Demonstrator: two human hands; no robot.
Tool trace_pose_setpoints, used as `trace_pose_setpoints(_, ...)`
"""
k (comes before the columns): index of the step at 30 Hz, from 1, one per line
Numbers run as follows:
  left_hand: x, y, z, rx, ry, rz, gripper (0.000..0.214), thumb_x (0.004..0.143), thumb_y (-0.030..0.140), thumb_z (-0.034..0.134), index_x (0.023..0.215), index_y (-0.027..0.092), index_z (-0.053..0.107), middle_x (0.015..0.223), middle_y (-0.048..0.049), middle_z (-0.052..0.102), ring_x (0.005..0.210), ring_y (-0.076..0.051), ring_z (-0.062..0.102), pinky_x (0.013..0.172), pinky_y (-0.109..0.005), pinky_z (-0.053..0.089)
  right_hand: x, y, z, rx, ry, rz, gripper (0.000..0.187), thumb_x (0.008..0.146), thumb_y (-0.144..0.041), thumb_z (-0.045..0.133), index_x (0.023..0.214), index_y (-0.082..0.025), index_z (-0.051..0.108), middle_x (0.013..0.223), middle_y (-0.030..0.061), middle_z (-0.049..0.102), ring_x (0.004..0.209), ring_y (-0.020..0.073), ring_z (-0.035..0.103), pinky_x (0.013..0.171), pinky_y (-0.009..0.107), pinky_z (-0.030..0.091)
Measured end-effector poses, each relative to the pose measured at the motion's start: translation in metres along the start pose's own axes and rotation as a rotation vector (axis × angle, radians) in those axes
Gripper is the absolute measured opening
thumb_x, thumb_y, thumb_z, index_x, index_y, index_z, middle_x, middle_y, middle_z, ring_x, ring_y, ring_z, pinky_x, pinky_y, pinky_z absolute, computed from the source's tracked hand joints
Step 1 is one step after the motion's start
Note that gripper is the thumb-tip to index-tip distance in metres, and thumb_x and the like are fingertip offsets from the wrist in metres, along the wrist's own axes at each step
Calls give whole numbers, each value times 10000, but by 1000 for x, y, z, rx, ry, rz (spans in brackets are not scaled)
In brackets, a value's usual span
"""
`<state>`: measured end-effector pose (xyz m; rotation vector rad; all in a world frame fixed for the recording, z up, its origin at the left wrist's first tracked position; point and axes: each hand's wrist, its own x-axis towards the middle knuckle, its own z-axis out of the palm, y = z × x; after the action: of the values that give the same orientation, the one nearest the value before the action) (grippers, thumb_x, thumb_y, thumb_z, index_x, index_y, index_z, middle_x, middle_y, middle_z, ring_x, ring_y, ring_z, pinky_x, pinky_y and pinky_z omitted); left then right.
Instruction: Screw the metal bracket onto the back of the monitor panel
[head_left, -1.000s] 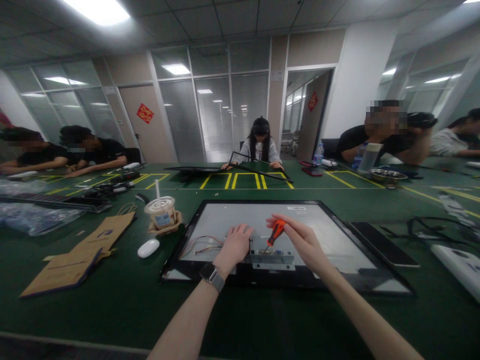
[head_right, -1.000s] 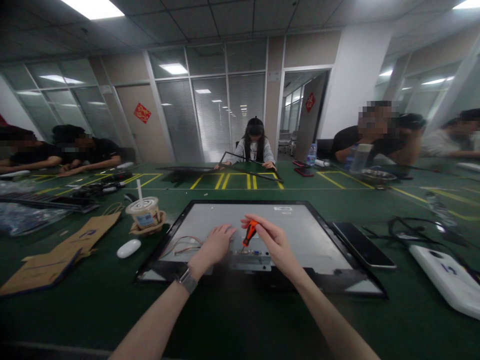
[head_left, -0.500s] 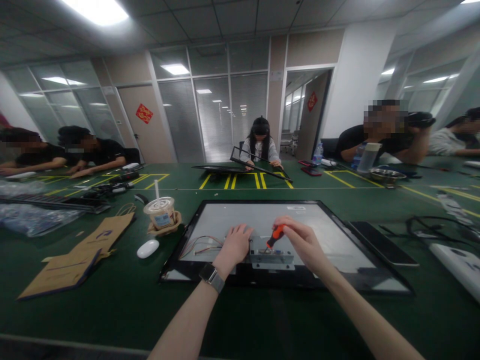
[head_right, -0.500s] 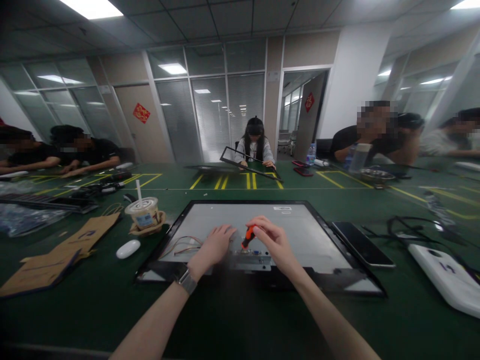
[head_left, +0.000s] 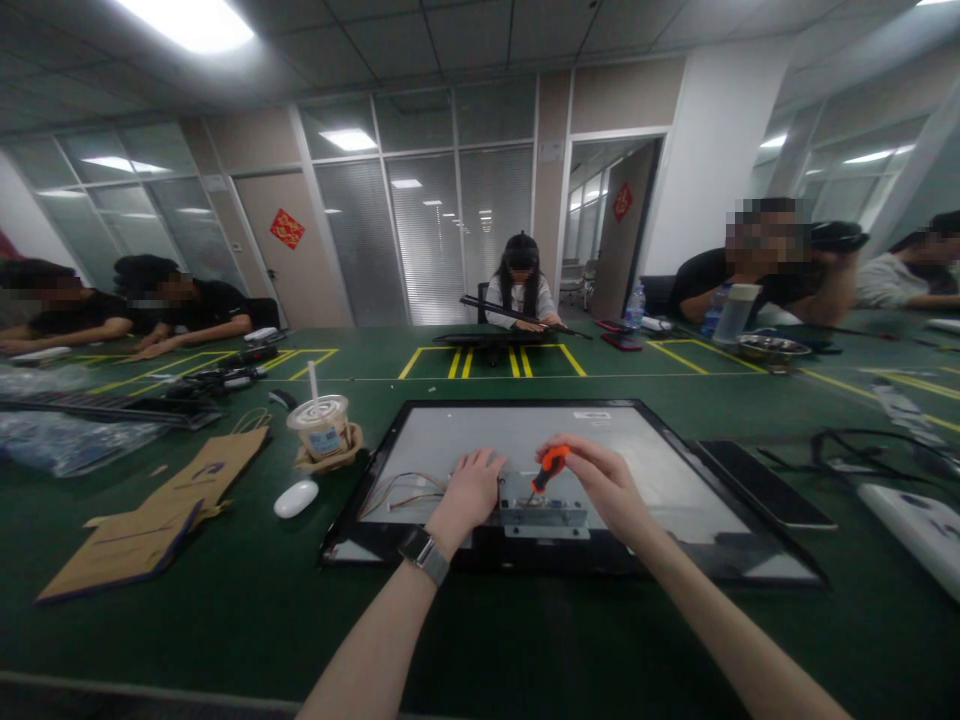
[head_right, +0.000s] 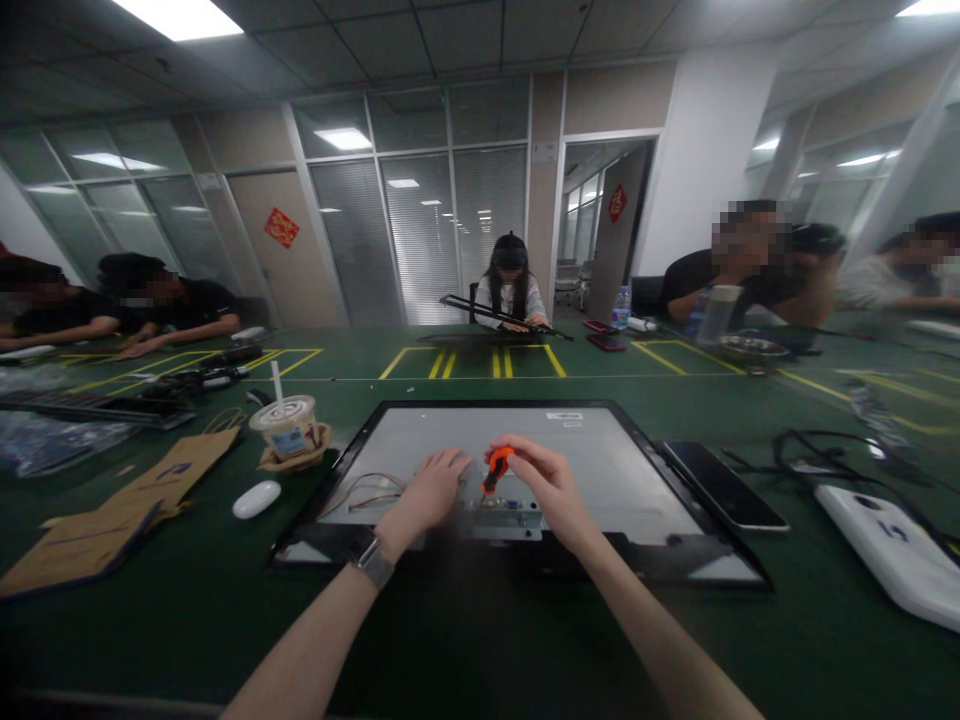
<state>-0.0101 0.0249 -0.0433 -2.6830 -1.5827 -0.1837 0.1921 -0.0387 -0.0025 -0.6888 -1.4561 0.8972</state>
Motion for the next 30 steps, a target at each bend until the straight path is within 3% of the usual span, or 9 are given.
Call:
trace_pose_setpoints(9, 1, -1, 2, 11, -8, 5, 489, 951, 116, 336, 1410, 192, 482, 1484, -128, 470, 1349, -266, 450, 1123, -442, 356, -1, -7, 3, -40, 10, -10, 220, 900, -394, 638, 980, -226, 755, 960, 72, 767, 905, 239, 704, 855, 395, 556)
trace_pose_setpoints(15, 2, -2, 2, 9, -18, 11, 519, 944, 104, 328, 1440, 197, 448, 1498, -134, 451, 1368, -263, 423, 1138, -467, 333, 2, -13, 4, -102, 95, -67, 198, 803, -395, 752, 906, -230, 791, 1002, 93, 759, 960, 256, 700, 806, 373, 590)
trace_pose_setpoints(21, 2, -2, 4, 1, -5, 14, 504, 942, 104, 322, 1415, 183, 479, 1485, -130, 466, 1356, -271, 440, 1123, -446, 355, 3, -2, 1, 6, 135, 19, 256, 738, -378, 817, 937, -220, 784, 908, 74, 778, 826, 228, 727, 768, 379, 608)
trace_pose_setpoints(30, 2, -2, 3, 20, -30, 10, 522, 918, 88, 356, 1419, 190, 460, 1496, -134, 450, 1349, -267, 446, 1122, -452, 351, 1, -3, 5, 28, 66, 4, 218, 850, -412, 702, 957, -231, 760, 980, 78, 760, 941, 245, 707, 856, 407, 572)
